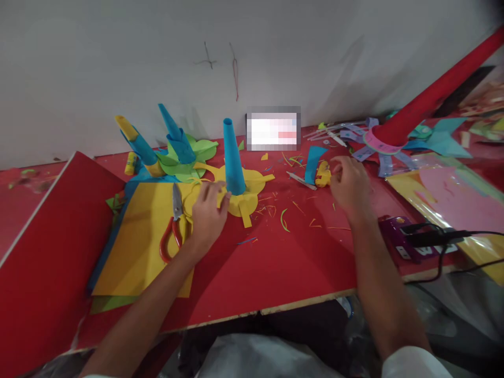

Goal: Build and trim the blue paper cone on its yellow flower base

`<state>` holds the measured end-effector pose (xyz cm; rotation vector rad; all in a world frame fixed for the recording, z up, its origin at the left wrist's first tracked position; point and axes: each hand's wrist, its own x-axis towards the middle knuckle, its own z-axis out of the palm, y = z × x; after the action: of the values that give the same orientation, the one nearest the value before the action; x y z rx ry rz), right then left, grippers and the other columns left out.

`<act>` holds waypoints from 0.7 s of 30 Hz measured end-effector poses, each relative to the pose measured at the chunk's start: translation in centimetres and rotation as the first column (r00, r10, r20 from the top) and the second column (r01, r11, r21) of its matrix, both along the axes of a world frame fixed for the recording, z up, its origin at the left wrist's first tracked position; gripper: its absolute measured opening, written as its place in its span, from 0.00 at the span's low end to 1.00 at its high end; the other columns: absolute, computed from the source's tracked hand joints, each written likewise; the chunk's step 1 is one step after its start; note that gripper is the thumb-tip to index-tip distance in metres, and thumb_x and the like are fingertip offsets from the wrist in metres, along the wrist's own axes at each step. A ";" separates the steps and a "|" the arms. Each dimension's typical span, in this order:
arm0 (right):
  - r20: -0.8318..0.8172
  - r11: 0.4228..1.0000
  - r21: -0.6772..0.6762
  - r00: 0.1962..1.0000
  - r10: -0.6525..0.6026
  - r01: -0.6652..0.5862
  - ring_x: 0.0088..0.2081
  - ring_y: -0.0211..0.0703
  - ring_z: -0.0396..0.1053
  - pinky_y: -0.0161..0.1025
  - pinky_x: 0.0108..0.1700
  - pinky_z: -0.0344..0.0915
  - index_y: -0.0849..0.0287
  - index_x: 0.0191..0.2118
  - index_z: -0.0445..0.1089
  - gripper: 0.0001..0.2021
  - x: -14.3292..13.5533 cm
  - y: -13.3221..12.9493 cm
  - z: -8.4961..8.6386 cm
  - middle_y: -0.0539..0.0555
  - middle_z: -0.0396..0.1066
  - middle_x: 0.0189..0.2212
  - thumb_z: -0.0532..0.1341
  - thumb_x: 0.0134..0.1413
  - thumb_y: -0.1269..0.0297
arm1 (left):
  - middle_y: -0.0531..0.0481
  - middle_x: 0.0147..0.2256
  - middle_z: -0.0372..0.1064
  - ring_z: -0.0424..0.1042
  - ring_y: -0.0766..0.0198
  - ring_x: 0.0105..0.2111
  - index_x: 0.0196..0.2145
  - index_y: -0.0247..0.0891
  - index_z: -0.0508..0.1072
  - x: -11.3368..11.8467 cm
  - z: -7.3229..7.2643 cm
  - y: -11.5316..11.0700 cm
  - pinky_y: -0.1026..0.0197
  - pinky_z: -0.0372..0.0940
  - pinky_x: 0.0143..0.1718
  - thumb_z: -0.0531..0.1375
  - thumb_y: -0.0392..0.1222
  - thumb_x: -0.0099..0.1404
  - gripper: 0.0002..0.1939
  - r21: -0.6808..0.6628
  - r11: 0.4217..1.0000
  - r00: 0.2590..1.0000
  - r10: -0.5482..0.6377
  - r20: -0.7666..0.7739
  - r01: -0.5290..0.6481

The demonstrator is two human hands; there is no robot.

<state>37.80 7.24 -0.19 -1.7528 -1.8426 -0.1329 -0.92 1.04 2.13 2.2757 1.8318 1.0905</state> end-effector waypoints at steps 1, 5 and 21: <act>-0.002 1.000 0.014 1.000 0.005 -0.005 0.48 0.60 0.69 0.56 0.51 0.66 0.55 0.53 0.70 0.20 -0.6 0.0 0.1 0.61 0.73 0.41 0.53 0.56 0.73 | 0.41 0.53 0.69 0.71 0.63 0.35 0.55 0.41 0.70 -0.2 1.0 0.7 0.56 0.72 0.43 0.56 0.51 0.77 0.16 0.053 0.998 0.994 0.024 0.109 -0.030; -0.010 0.996 0.050 0.997 0.073 -0.072 0.47 0.58 0.71 0.55 0.51 0.67 0.54 0.50 0.72 0.17 -2.7 -0.1 -0.3 0.60 0.75 0.42 0.53 0.60 0.72 | 0.40 0.61 0.64 0.69 0.66 0.34 0.65 0.47 0.63 -0.3 6.0 4.4 0.62 0.69 0.34 0.64 0.54 0.71 0.29 0.149 0.988 0.943 -0.094 0.319 0.048; -0.018 0.971 0.052 0.972 0.233 -0.232 0.47 0.57 0.72 0.57 0.52 0.69 0.53 0.45 0.73 0.12 -5.4 -0.4 -1.2 0.58 0.77 0.41 0.53 0.68 0.68 | 0.54 0.26 0.69 0.67 0.65 0.28 0.39 0.41 0.79 3.6 10.7 7.2 0.60 0.61 0.30 0.66 0.45 0.67 0.07 0.139 0.976 0.965 -0.192 0.179 0.168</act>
<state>32.44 6.86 -1.36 -1.4860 -1.9933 -0.0640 2.65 8.19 12.79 2.2546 1.4946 1.3696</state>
